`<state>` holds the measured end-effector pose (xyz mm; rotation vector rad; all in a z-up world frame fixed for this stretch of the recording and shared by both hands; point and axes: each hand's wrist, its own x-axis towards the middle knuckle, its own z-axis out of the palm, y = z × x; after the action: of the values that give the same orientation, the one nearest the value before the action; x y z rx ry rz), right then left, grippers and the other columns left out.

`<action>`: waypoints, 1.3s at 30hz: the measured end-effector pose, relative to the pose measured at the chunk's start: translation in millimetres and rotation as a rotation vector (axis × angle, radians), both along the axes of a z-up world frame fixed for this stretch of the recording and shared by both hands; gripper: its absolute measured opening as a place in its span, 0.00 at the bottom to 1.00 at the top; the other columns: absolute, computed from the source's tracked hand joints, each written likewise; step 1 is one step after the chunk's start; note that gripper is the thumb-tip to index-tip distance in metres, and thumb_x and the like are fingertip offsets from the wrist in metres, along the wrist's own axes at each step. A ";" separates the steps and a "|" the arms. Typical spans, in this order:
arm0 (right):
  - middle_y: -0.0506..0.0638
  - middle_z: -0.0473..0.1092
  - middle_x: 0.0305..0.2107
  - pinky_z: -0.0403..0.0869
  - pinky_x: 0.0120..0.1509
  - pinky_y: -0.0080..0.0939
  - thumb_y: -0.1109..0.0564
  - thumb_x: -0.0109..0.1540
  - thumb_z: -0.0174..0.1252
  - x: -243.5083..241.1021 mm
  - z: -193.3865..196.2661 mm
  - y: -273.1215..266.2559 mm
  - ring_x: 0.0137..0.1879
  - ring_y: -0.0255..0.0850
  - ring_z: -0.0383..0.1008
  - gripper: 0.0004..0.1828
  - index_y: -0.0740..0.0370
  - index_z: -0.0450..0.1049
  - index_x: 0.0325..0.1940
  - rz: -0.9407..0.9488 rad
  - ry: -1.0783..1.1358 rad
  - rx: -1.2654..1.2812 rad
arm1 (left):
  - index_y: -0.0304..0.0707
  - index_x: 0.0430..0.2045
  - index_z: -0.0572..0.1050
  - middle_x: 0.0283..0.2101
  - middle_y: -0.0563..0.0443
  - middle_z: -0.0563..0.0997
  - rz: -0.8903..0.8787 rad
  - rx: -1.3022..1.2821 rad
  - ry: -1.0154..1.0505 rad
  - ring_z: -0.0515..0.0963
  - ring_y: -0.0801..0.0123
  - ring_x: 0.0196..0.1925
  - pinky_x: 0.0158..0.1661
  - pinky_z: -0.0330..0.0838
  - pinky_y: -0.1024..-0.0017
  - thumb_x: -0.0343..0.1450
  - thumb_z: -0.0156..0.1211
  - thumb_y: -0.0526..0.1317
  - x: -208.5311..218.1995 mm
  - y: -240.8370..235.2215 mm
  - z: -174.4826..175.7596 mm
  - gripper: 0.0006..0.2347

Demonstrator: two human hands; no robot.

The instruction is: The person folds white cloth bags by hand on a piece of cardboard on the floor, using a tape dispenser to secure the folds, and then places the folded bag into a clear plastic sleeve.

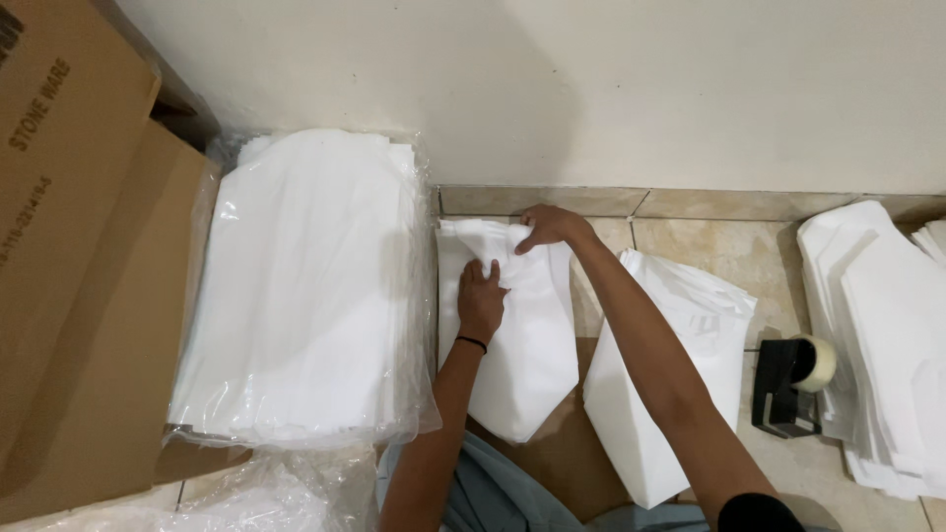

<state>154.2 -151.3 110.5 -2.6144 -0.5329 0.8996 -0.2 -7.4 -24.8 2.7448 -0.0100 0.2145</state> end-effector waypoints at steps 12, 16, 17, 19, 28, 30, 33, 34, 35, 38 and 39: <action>0.54 0.59 0.68 0.59 0.74 0.57 0.32 0.29 0.85 10.4 14.3 -11.0 0.73 0.56 0.56 0.78 0.49 0.52 0.76 0.050 0.166 -0.031 | 0.30 0.52 0.75 0.53 0.32 0.66 0.012 -0.095 -0.140 0.71 0.47 0.58 0.59 0.71 0.61 0.71 0.62 0.42 -12.1 0.7 8.8 0.18; 0.64 0.69 0.58 0.67 0.70 0.57 0.39 0.42 0.78 -10.8 40.6 -8.1 0.66 0.62 0.65 0.49 0.63 0.71 0.61 0.006 0.146 0.081 | 0.28 0.52 0.74 0.54 0.30 0.65 0.020 -0.116 -0.124 0.71 0.45 0.58 0.56 0.74 0.61 0.71 0.61 0.41 -20.4 -0.6 27.6 0.18; 0.63 0.68 0.60 0.65 0.71 0.59 0.40 0.43 0.77 -9.2 25.3 -8.3 0.67 0.63 0.64 0.49 0.60 0.70 0.63 0.010 0.048 0.083 | 0.29 0.52 0.72 0.55 0.27 0.64 0.014 -0.183 -0.105 0.70 0.41 0.60 0.58 0.71 0.55 0.72 0.60 0.38 -22.5 -0.6 31.4 0.16; 0.61 0.67 0.61 0.63 0.73 0.61 0.42 0.43 0.76 -3.7 2.2 -6.0 0.68 0.63 0.63 0.50 0.57 0.69 0.66 0.017 -0.053 0.092 | 0.30 0.53 0.70 0.56 0.24 0.63 0.010 -0.245 -0.088 0.68 0.37 0.61 0.61 0.69 0.49 0.72 0.59 0.36 -20.5 -0.9 32.3 0.15; 0.47 0.71 0.57 0.70 0.64 0.58 0.32 0.44 0.70 12.4 -51.8 -11.6 0.64 0.52 0.70 0.42 0.39 0.73 0.61 -0.103 -0.216 -0.004 | 0.60 0.70 0.53 0.58 0.37 0.66 -0.081 0.069 -0.061 0.60 0.37 0.69 0.66 0.55 0.40 0.79 0.43 0.42 -17.3 -5.3 12.0 0.21; 0.50 0.70 0.59 0.68 0.67 0.56 0.31 0.44 0.71 14.6 -43.8 -15.2 0.66 0.53 0.68 0.45 0.43 0.71 0.64 -0.055 -0.104 0.009 | 0.52 0.62 0.66 0.58 0.38 0.67 -0.087 0.143 -0.059 0.60 0.35 0.69 0.64 0.59 0.40 0.78 0.47 0.40 -15.0 -5.3 7.0 0.16; 0.59 0.64 0.64 0.62 0.73 0.58 0.36 0.45 0.72 16.6 -9.2 -18.6 0.71 0.60 0.60 0.49 0.57 0.68 0.66 0.001 0.141 0.063 | 0.46 0.55 0.69 0.57 0.34 0.66 -0.100 0.062 -0.080 0.59 0.31 0.69 0.64 0.58 0.37 0.76 0.49 0.35 -18.2 -3.9 3.5 0.13; 0.59 0.64 0.64 0.62 0.73 0.58 0.36 0.45 0.72 14.9 1.4 -18.6 0.71 0.60 0.60 0.49 0.57 0.68 0.66 -0.001 0.141 0.065 | 0.46 0.55 0.69 0.57 0.34 0.66 -0.102 0.063 -0.079 0.59 0.31 0.69 0.64 0.58 0.37 0.76 0.49 0.35 -17.6 -3.8 0.4 0.13; 0.60 0.64 0.64 0.61 0.74 0.55 0.32 0.45 0.70 12.9 12.2 -18.6 0.71 0.59 0.60 0.51 0.59 0.68 0.66 -0.046 0.215 0.080 | 0.45 0.55 0.70 0.57 0.33 0.66 -0.100 0.049 -0.096 0.59 0.30 0.69 0.63 0.57 0.36 0.76 0.49 0.33 -17.2 -3.7 -2.5 0.13; 0.62 0.65 0.63 0.63 0.73 0.54 0.26 0.43 0.71 2.7 28.8 -11.8 0.70 0.59 0.61 0.56 0.61 0.68 0.66 -0.037 0.236 0.068 | 0.44 0.53 0.70 0.56 0.33 0.66 -0.097 0.057 -0.117 0.59 0.29 0.68 0.62 0.58 0.36 0.75 0.50 0.32 -16.6 -6.1 0.4 0.12; 0.63 0.66 0.61 0.64 0.72 0.56 0.25 0.41 0.73 -1.5 31.2 -6.5 0.69 0.59 0.63 0.58 0.61 0.69 0.65 0.021 0.187 0.042 | 0.45 0.52 0.70 0.55 0.34 0.67 -0.093 0.081 -0.117 0.60 0.30 0.68 0.62 0.60 0.36 0.75 0.50 0.32 -16.8 -5.5 3.0 0.12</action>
<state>152.7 -157.8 141.7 -2.4586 -0.5240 1.1125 -17.1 -12.9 -21.8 2.8002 -0.1818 0.3558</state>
